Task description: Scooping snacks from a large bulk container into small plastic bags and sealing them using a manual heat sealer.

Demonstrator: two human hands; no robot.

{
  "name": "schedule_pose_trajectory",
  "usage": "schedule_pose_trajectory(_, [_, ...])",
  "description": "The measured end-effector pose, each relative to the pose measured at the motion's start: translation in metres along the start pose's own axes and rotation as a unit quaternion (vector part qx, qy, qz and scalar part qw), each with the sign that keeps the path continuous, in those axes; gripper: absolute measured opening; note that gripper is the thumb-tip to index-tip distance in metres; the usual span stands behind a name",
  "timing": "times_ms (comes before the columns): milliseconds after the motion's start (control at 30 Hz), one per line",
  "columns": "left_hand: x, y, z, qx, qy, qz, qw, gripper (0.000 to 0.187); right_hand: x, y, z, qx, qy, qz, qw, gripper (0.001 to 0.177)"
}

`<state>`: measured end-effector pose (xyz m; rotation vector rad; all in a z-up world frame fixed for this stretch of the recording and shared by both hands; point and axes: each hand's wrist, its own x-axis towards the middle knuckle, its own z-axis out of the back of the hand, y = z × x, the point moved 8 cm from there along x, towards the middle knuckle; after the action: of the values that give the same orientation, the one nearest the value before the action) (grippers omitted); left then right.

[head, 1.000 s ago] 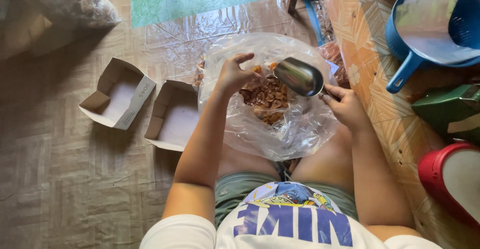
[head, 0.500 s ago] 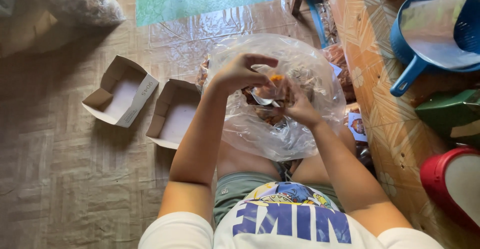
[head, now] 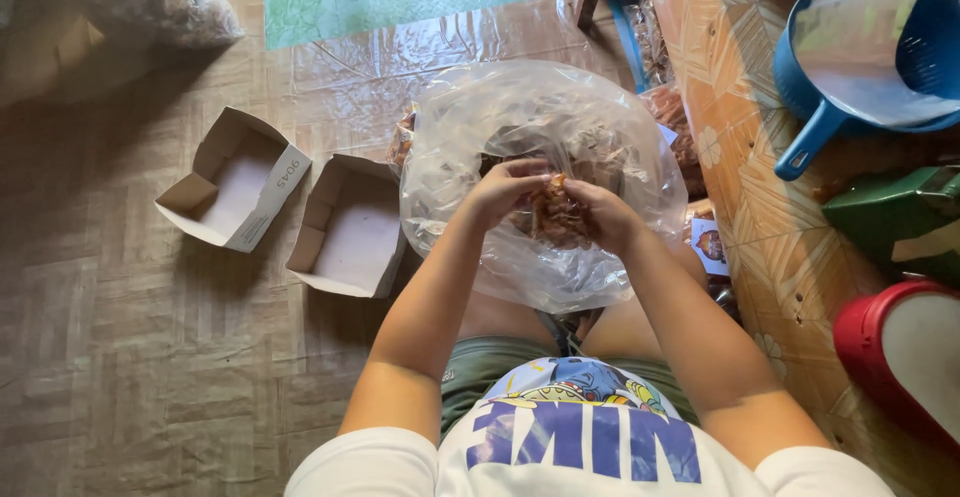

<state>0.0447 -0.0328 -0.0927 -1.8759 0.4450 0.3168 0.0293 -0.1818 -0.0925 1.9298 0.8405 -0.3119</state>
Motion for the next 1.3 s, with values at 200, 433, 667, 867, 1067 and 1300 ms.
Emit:
schedule_pose_trajectory(200, [0.007,0.025,0.012,-0.046,-0.053,0.059,0.996,0.051,0.027,-0.03,0.041,-0.007,-0.022,-0.053,0.998,0.025])
schedule_pose_trajectory(433, [0.007,0.039,0.014,-0.049,-0.062,0.072,0.994,0.046,0.004,-0.023,0.019,0.009,0.012,-0.078,0.997,0.029])
schedule_pose_trajectory(667, [0.0,0.031,0.01,-0.071,-0.054,0.046,0.995,0.048,0.007,-0.02,0.018,0.016,0.029,-0.062,0.998,0.031])
schedule_pose_trajectory(867, [0.019,0.059,0.018,-0.065,-0.063,0.089,0.992,0.046,0.019,-0.039,0.034,0.007,-0.003,-0.077,0.997,0.029])
schedule_pose_trajectory(1067, [0.018,0.054,0.019,-0.043,-0.072,0.083,0.993,0.046,0.019,-0.03,0.033,-0.013,0.01,-0.013,1.0,0.029])
schedule_pose_trajectory(1300, [0.005,0.038,0.009,-0.084,-0.053,0.048,0.994,0.045,0.001,-0.01,0.017,-0.097,0.013,0.039,0.994,0.04])
